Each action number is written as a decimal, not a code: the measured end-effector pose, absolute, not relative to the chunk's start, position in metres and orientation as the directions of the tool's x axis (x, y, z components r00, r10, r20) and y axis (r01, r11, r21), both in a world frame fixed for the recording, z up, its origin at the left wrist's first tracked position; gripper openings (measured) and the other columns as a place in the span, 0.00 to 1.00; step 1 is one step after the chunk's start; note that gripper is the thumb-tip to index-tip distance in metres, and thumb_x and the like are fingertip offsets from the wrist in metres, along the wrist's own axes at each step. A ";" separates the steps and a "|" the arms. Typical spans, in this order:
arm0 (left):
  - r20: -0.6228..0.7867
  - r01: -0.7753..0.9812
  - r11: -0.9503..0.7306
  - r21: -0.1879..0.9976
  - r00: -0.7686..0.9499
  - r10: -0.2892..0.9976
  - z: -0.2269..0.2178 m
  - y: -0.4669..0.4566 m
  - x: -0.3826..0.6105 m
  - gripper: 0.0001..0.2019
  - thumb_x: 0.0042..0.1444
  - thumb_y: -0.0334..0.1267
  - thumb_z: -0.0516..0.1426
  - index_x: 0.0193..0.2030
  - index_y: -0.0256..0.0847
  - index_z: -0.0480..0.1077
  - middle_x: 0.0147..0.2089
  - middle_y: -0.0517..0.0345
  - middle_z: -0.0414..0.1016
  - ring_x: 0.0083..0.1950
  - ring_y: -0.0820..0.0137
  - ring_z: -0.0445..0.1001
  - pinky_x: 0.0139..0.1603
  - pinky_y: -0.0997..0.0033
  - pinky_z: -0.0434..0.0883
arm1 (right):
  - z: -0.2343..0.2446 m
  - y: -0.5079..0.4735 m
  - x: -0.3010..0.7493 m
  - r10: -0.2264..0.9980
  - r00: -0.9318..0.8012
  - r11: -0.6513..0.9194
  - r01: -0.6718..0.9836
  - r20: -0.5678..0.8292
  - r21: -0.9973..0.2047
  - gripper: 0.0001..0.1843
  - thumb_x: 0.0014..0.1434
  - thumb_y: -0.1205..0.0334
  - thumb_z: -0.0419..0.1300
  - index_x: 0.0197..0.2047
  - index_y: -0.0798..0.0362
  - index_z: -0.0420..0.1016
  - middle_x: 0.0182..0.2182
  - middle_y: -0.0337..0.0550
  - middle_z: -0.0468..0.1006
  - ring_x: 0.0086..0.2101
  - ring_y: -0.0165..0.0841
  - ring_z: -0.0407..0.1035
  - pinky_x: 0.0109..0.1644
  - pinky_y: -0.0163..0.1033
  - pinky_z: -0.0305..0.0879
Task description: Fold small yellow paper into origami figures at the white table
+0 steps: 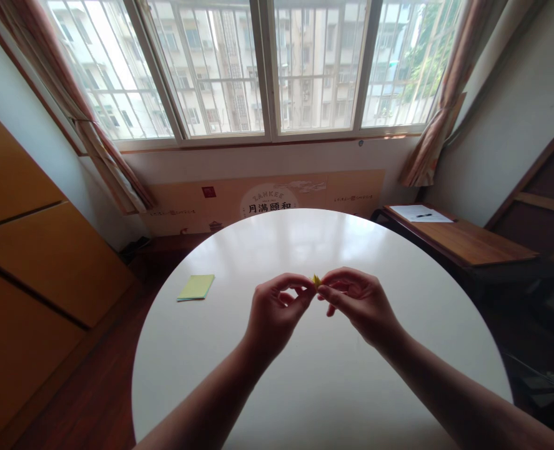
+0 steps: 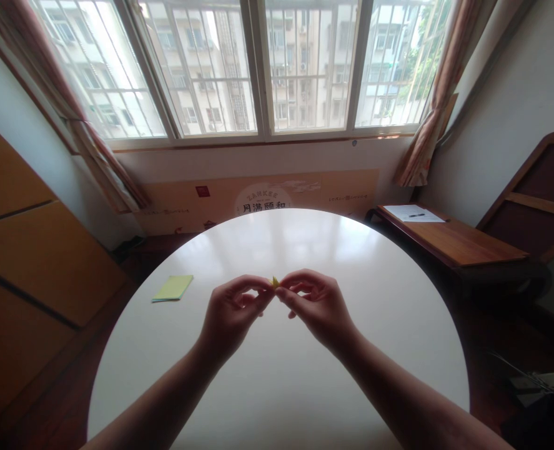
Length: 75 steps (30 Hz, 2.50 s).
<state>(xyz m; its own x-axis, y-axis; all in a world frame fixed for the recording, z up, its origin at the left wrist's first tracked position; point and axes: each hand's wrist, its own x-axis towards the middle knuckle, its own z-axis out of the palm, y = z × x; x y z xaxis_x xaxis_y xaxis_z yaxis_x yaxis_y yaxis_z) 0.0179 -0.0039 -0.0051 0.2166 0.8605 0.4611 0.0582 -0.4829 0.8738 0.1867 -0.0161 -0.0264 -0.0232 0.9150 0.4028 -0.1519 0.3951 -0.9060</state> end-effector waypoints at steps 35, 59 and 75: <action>0.352 0.109 -0.409 0.906 0.343 0.871 -0.001 0.003 0.014 0.04 0.52 0.34 0.63 0.31 0.35 0.77 0.29 0.53 0.78 0.28 0.71 0.73 0.21 0.77 0.68 | -0.018 -0.007 0.201 0.966 -0.249 0.014 -0.226 0.071 -0.974 0.12 0.49 0.57 0.73 0.33 0.56 0.81 0.27 0.43 0.78 0.29 0.33 0.72 0.19 0.29 0.68; 0.394 0.145 -0.450 0.881 0.299 0.869 -0.005 0.004 0.013 0.03 0.52 0.33 0.63 0.31 0.36 0.76 0.31 0.53 0.78 0.33 0.67 0.76 0.22 0.77 0.69 | -0.028 -0.010 0.191 0.963 -0.084 0.242 -0.142 0.255 -0.960 0.12 0.55 0.54 0.69 0.36 0.54 0.79 0.27 0.42 0.78 0.27 0.35 0.76 0.18 0.31 0.68; 0.618 0.222 -0.667 0.711 0.256 0.744 -0.002 -0.003 0.010 0.05 0.54 0.27 0.60 0.36 0.39 0.76 0.34 0.54 0.79 0.34 0.70 0.77 0.28 0.76 0.73 | -0.026 -0.015 0.184 0.934 -0.070 0.334 -0.182 0.352 -0.925 0.13 0.55 0.55 0.69 0.38 0.51 0.71 0.30 0.42 0.80 0.33 0.41 0.79 0.23 0.35 0.71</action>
<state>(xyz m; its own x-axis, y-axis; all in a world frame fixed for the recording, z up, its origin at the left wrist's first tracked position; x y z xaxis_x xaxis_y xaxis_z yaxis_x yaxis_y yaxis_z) 0.0097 -0.0035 -0.0016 0.2558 0.7436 0.6178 0.2221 -0.6672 0.7110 0.1842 -0.0150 -0.0257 -0.0704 0.9335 0.3515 -0.1821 0.3344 -0.9246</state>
